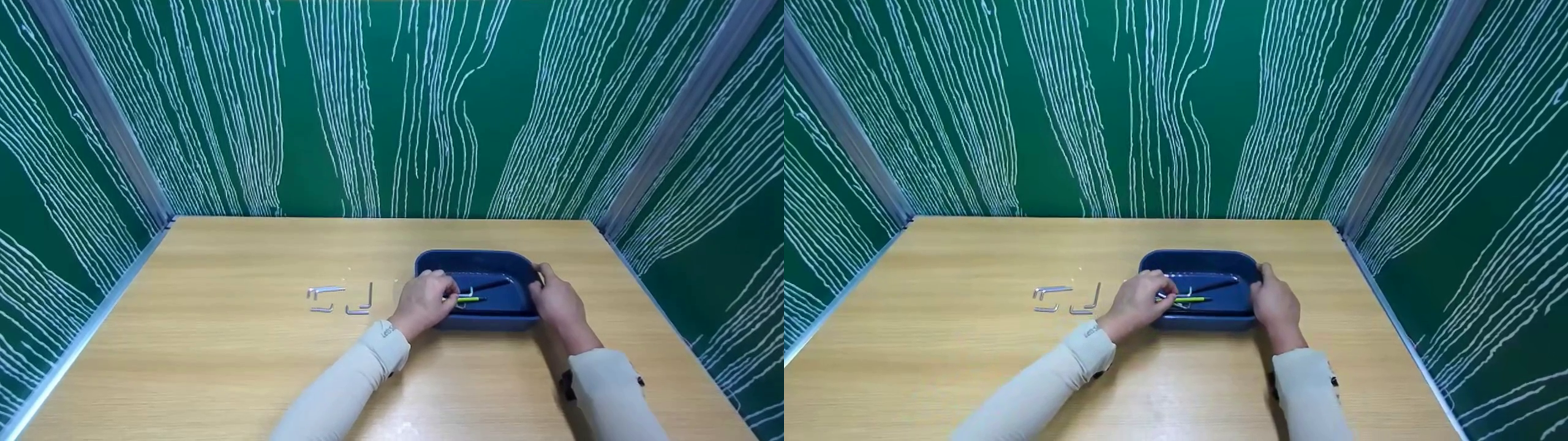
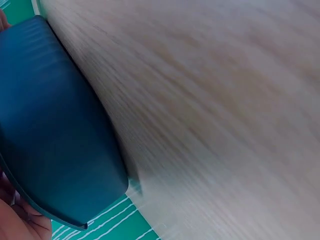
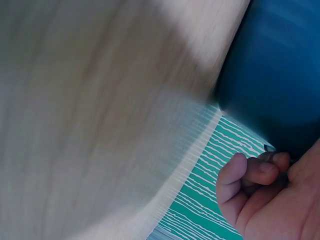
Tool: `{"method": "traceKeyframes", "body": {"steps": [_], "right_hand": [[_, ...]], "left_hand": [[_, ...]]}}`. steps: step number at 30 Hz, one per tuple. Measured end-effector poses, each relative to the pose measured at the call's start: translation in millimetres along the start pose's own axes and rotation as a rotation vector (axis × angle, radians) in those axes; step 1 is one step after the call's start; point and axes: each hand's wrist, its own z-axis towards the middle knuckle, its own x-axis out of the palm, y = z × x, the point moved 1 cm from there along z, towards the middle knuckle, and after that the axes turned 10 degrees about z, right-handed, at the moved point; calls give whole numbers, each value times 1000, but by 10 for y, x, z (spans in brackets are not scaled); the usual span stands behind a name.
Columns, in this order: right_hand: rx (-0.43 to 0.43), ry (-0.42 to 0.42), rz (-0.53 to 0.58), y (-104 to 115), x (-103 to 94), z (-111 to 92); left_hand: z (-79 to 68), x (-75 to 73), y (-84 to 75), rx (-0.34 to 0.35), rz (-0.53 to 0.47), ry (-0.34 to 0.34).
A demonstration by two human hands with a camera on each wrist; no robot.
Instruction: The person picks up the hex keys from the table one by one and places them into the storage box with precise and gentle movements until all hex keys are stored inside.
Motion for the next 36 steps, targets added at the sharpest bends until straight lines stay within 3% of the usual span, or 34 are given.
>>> {"method": "traceKeyframes", "body": {"steps": [11, 18, 25, 36], "right_hand": [[18, 26, 5, -7, 5, 2], [-75, -94, -32, -11, 17, -9], [-40, -42, -18, -6, 1, 2], [-27, -22, -17, 4, -2, -2]], "left_hand": [[12, 28, 6, -62, 10, 63], [35, 9, -20, -84, 89, 78], [70, -8, -49, -105, 121, 128], [128, -21, -72, -136, 160, 266]]}}
